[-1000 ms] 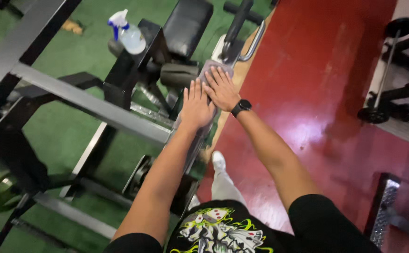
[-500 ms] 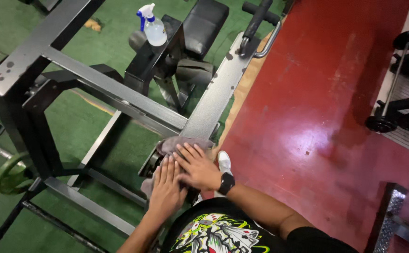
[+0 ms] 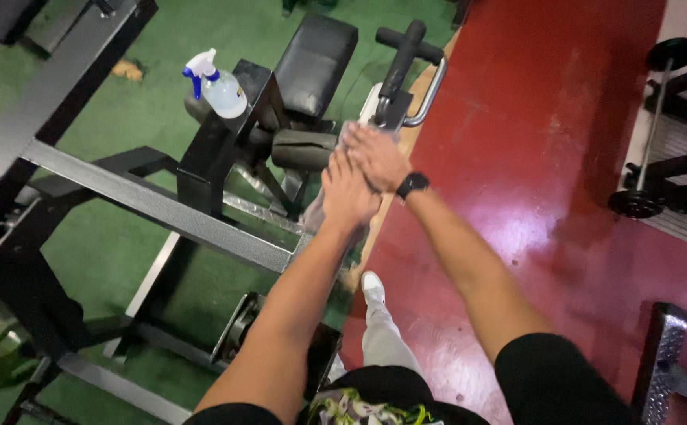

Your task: The person wipes the metal frame of a gym machine using a grey cloth. The camera is shaky throughout the video, but the person continues to wipe the equipment with both hands.

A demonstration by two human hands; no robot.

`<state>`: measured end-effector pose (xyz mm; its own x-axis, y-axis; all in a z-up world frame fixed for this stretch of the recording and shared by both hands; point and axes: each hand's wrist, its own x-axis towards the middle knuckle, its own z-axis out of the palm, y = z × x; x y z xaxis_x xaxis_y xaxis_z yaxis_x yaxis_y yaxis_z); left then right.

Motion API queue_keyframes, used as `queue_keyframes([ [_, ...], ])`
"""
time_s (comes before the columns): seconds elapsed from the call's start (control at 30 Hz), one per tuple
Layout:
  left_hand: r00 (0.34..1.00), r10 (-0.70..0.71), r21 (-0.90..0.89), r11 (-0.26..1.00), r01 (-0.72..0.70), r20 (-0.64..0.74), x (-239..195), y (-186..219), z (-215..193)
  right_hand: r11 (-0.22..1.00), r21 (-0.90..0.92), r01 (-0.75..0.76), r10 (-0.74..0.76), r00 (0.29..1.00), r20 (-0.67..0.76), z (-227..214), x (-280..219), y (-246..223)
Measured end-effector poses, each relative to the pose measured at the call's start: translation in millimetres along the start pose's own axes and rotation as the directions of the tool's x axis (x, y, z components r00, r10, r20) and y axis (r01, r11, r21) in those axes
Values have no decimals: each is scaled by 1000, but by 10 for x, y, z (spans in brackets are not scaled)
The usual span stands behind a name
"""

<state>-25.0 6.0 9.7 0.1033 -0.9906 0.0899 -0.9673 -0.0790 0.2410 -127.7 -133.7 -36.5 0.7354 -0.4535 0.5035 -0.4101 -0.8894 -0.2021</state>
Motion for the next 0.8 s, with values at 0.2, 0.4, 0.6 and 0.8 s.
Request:
queue_keyframes([
  [0.2,986,0,-8,1000,-1,-166,259,-2,203,965,-243,-95,102,995,17,8,11,160],
  [0.4,987,140,-20,990,-142,-83,-982,-254,-378,987,-123,-103,122,981,154,-265,-387,-1040],
  [0.6,994,109,29,994,-109,-12,-3027,-640,-996,947,-184,263,-195,926,323,-198,-1011,-2759],
  [0.8,989,122,164,981,-106,-88,-3478,-712,-755,967,252,-27,-11,989,149,-573,-1130,-3455],
])
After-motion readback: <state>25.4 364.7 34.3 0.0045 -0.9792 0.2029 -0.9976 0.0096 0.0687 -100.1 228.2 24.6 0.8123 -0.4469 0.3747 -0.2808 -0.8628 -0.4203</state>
